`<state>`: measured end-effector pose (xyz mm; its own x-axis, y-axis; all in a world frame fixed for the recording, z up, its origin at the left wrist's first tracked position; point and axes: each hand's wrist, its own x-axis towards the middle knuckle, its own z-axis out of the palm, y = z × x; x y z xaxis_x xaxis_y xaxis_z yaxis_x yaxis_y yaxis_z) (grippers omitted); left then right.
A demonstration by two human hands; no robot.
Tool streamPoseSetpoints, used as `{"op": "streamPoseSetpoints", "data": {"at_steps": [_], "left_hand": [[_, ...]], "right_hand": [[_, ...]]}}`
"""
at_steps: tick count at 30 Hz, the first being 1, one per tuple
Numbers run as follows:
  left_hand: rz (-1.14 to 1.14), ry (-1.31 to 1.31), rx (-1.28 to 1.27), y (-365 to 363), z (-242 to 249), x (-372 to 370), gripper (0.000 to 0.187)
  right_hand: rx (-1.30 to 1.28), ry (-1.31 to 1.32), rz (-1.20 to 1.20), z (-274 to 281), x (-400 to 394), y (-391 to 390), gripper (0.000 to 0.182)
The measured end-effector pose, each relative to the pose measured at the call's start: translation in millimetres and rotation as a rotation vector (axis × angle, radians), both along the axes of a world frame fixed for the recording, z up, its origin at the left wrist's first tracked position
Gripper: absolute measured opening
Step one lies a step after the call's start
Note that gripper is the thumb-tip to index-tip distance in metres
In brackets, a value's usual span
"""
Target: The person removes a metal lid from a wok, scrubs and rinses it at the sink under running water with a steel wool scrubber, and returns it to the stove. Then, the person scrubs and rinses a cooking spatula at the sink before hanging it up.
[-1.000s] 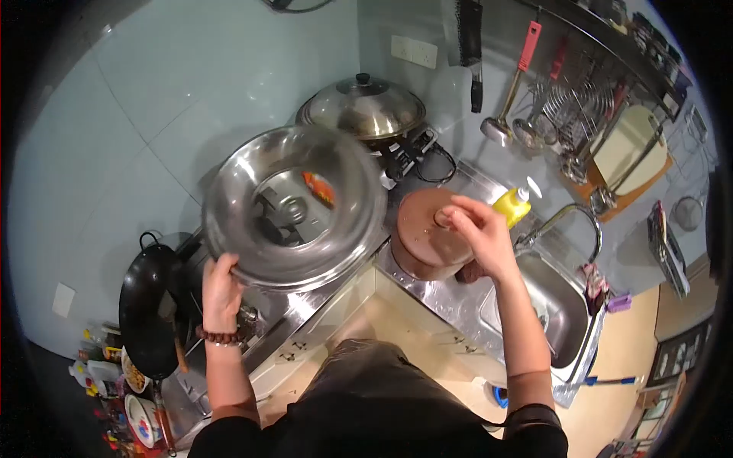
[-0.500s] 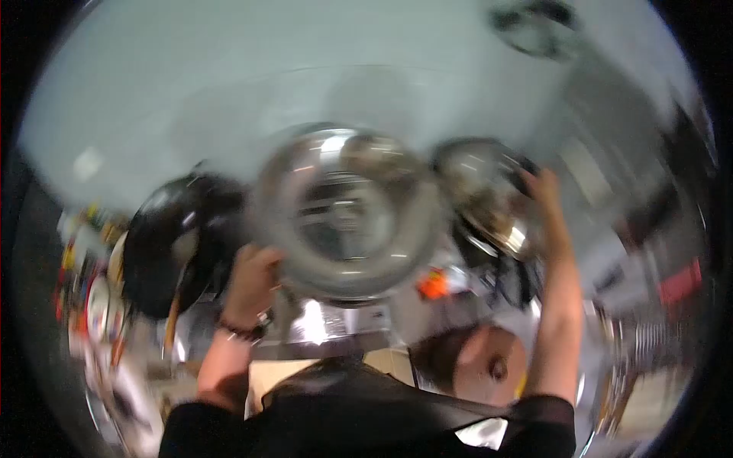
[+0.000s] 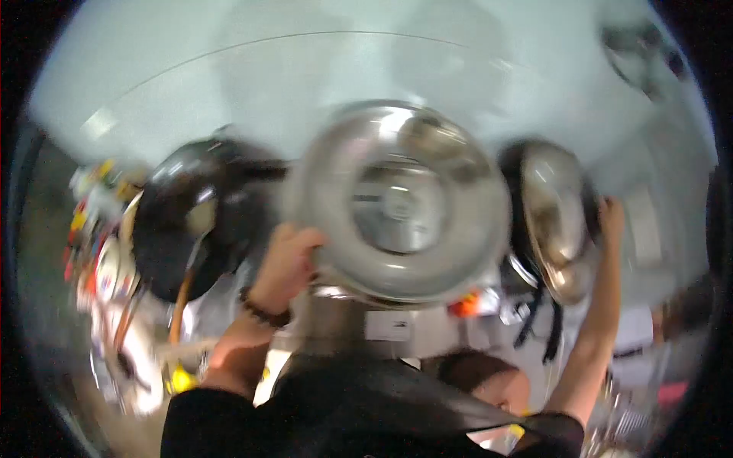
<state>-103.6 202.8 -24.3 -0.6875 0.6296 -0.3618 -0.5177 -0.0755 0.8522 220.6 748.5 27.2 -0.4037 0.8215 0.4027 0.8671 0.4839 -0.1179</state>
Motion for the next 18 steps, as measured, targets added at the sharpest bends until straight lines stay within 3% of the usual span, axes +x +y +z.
{"op": "streamPoseSetpoints", "data": {"at_steps": [1, 3, 4, 6, 8, 9, 10, 12, 14, 18], "left_hand": [[-0.044, 0.185, 0.002, 10, 24, 2, 0.027], [0.011, 0.162, 0.057, 27, 35, 8, 0.022], [-0.038, 0.114, 0.108, 41, 36, 6, 0.017], [-0.169, 0.127, 0.157, 67, 40, 13, 0.022], [-0.244, 0.374, 0.297, 113, 38, 22, 0.018], [-0.318, 0.171, 0.284, 138, 41, 28, 0.017], [-0.387, -0.03, 0.263, 163, 43, 36, 0.017], [-0.585, 0.011, 0.197, 217, 29, 53, 0.019], [-0.626, -0.069, 0.245, 281, 2, 89, 0.021], [-0.551, -0.068, 0.203, 337, 7, 151, 0.02]], "right_hand": [[0.024, 0.175, 0.059, 4, 14, 2, 0.041], [-0.198, 0.406, 0.051, 42, 24, -1, 0.035], [-0.07, 0.418, 0.012, 46, 42, 13, 0.033], [-0.252, 0.569, -0.111, 92, 42, -32, 0.03], [-0.293, 0.654, -0.093, 112, 50, -29, 0.03], [-0.346, 0.742, -0.046, 118, 55, -29, 0.029], [-0.339, 0.745, -0.055, 120, 58, -34, 0.029], [-0.279, 0.745, -0.095, 125, 55, -41, 0.029], [-0.227, 0.647, -0.103, 123, 48, -52, 0.029], [-0.163, 0.551, -0.043, 91, 44, -39, 0.024]]}}
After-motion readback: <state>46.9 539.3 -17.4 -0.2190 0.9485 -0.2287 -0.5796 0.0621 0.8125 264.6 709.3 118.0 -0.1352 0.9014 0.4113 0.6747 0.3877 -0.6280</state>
